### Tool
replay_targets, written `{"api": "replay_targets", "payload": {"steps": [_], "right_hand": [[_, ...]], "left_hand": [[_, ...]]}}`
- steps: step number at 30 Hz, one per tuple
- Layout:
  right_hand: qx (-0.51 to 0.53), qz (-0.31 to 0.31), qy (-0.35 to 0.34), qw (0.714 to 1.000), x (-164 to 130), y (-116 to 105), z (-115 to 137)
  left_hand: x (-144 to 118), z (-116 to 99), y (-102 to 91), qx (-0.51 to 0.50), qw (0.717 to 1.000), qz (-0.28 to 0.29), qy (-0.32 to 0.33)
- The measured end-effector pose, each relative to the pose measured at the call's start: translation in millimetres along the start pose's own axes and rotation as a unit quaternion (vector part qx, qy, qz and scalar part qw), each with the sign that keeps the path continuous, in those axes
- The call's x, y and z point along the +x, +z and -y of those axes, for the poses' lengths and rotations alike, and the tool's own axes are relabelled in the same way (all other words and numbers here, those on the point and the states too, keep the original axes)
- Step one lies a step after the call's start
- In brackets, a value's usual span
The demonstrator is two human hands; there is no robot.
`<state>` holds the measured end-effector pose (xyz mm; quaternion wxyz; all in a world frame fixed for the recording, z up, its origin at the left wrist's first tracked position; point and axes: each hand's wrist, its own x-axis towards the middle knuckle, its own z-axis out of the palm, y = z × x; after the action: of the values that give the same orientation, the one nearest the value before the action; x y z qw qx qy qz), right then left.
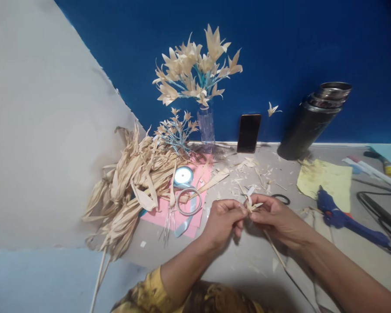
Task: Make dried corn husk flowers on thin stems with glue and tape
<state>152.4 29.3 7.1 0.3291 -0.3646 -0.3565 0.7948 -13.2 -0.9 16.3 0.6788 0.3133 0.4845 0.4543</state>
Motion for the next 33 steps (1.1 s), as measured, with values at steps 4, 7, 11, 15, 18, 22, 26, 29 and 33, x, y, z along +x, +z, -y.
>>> {"api": "replay_targets", "payload": {"steps": [4, 7, 11, 15, 18, 22, 26, 29, 33], "right_hand": [[0.006, 0.010, 0.001, 1.000, -1, 1, -1], [0.004, 0.016, 0.000, 1.000, -3, 2, -3], [0.005, 0.020, -0.012, 1.000, -5, 4, -2], [0.035, -0.018, -0.030, 0.999, -6, 7, 3], [0.047, -0.036, -0.020, 0.998, -6, 9, 5], [0.048, -0.032, -0.007, 0.998, -7, 10, 3], [0.051, -0.026, -0.009, 0.998, -7, 10, 1], [0.045, -0.033, -0.024, 0.998, -6, 11, 1], [0.043, -0.042, -0.032, 0.998, -6, 12, 0]], "left_hand": [[-3, 0, 0.4, -0.010, 1.000, 0.025, 0.011], [-4, 1, -0.7, -0.009, 0.999, 0.038, 0.027], [-4, 2, -3.6, -0.019, 0.996, 0.070, 0.055], [-6, 1, -2.6, 0.018, 0.993, 0.085, 0.078], [-8, -1, 0.7, 0.111, 0.984, 0.028, 0.138], [-9, 3, 2.2, 0.231, 0.941, -0.044, 0.245], [-7, 6, 0.7, 0.256, 0.926, -0.079, 0.267], [-8, 7, 0.9, 0.213, 0.944, -0.078, 0.238], [-8, 7, 2.2, 0.145, 0.967, -0.061, 0.200]]}}
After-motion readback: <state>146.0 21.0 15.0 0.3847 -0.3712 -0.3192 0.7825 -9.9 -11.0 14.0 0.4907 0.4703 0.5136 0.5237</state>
